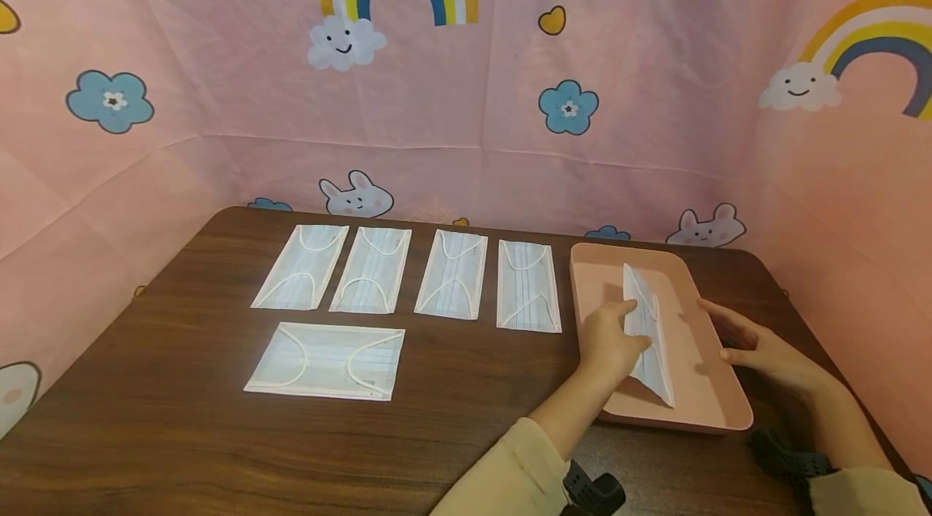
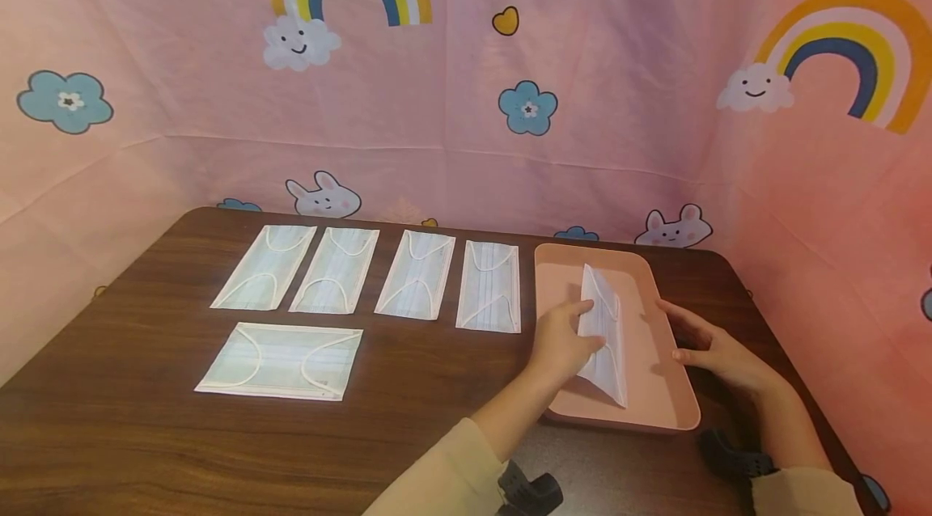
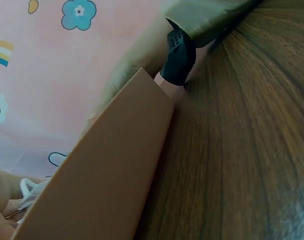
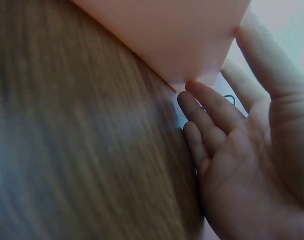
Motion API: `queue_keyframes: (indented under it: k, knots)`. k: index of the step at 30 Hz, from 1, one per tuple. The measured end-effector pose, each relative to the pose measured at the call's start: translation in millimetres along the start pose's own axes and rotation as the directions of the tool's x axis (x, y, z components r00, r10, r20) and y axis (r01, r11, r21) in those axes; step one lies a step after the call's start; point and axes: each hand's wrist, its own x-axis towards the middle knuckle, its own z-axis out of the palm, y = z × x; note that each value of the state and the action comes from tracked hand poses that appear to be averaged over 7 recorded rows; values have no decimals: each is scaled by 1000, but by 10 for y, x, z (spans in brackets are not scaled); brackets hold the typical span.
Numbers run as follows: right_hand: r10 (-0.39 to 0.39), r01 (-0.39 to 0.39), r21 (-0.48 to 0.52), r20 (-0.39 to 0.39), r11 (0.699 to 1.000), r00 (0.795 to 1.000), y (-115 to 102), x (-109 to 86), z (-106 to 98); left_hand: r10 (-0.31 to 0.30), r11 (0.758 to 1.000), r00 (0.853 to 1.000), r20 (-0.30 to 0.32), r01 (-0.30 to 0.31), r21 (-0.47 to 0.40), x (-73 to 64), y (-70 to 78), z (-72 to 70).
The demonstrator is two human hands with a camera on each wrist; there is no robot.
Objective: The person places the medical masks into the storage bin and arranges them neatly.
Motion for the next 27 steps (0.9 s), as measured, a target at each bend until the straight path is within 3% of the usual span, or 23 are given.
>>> queue_keyframes:
  k: [6, 12, 15, 19, 27]
  knots:
    - [-23, 24, -16, 9, 1000, 1000, -15, 11, -8, -43, 992, 993, 109, 30, 121, -1, -10, 12]
    - [-22, 22, -8, 11, 1000, 1000, -25, 16, -3, -82, 970, 966, 246, 21, 243, -14, -38, 39]
    - [-20, 20, -3, 8, 1000, 1000, -30, 10, 6, -76, 957, 950, 302, -16, 291, -29, -39, 58]
    - [-22, 22, 4, 6, 1000, 1000, -39, 4, 15, -62, 913, 941, 333, -81, 400, -52, -34, 89]
    - [-15, 14, -35, -4, 999, 1000, -47, -4, 8, -47, 805, 947, 316, -151, 573, -70, -54, 172]
